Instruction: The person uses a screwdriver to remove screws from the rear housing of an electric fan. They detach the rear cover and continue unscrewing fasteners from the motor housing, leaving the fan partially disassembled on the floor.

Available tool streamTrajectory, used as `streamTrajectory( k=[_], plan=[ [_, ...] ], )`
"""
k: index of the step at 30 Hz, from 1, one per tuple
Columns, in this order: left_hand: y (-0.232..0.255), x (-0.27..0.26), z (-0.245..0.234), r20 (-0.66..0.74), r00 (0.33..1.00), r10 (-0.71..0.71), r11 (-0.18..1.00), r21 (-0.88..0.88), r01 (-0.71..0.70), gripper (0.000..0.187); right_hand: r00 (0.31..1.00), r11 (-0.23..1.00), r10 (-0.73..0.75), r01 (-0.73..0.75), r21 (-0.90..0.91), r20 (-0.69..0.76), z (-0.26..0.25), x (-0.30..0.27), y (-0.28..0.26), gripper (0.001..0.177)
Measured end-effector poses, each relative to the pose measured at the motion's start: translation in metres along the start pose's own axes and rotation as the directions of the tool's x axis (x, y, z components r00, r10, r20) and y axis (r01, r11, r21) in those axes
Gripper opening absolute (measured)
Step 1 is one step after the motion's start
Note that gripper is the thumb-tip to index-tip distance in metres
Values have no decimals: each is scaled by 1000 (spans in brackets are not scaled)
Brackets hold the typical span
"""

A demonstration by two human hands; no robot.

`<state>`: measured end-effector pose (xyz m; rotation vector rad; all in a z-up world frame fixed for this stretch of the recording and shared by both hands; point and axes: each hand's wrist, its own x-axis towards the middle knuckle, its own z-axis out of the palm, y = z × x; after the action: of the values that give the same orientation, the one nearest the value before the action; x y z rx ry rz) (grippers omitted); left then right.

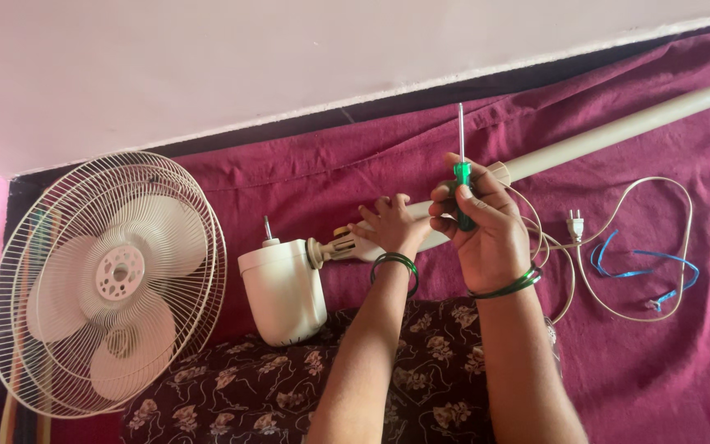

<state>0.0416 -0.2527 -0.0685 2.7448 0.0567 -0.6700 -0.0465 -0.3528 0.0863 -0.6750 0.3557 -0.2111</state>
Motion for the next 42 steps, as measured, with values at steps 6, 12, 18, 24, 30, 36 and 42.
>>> streamTrajectory(
  k=[6, 12, 18, 24, 30, 36, 42],
  plan=[
    [-2, -5, 5, -84, 995, 60, 997, -35, -63, 70, 1000, 1000, 14, -14, -16, 2, 2, 4, 7, 42],
    [-29, -34, -11, 90, 935, 344, 907, 224, -355, 127, 1000, 1000, 18, -18, -19, 3, 3, 7, 15, 41],
    [-73, -53, -16, -67, 781, 621, 746, 355, -564, 120, 999, 996, 47, -49, -69, -26, 1, 14, 25, 36],
    [-126, -92, -54, -53, 840, 539, 755, 472, -455, 91, 995, 980, 71, -83, -182, -73, -8, 34, 48, 35],
    [-166, -99, -91, -175, 764, 622, 649, 661, -377, 93, 985, 785, 91, -162, -598, -147, -26, 61, 106, 31],
    [-176, -92, -80, -167, 832, 529, 749, 553, -365, 94, 971, 65, -152, -178, -982, -186, -62, 65, 133, 33],
    [-255, -88, -93, -508, 838, 202, 962, -58, -267, 123, 807, -41, -461, -435, -899, -369, -105, 82, 112, 24]
  ],
)
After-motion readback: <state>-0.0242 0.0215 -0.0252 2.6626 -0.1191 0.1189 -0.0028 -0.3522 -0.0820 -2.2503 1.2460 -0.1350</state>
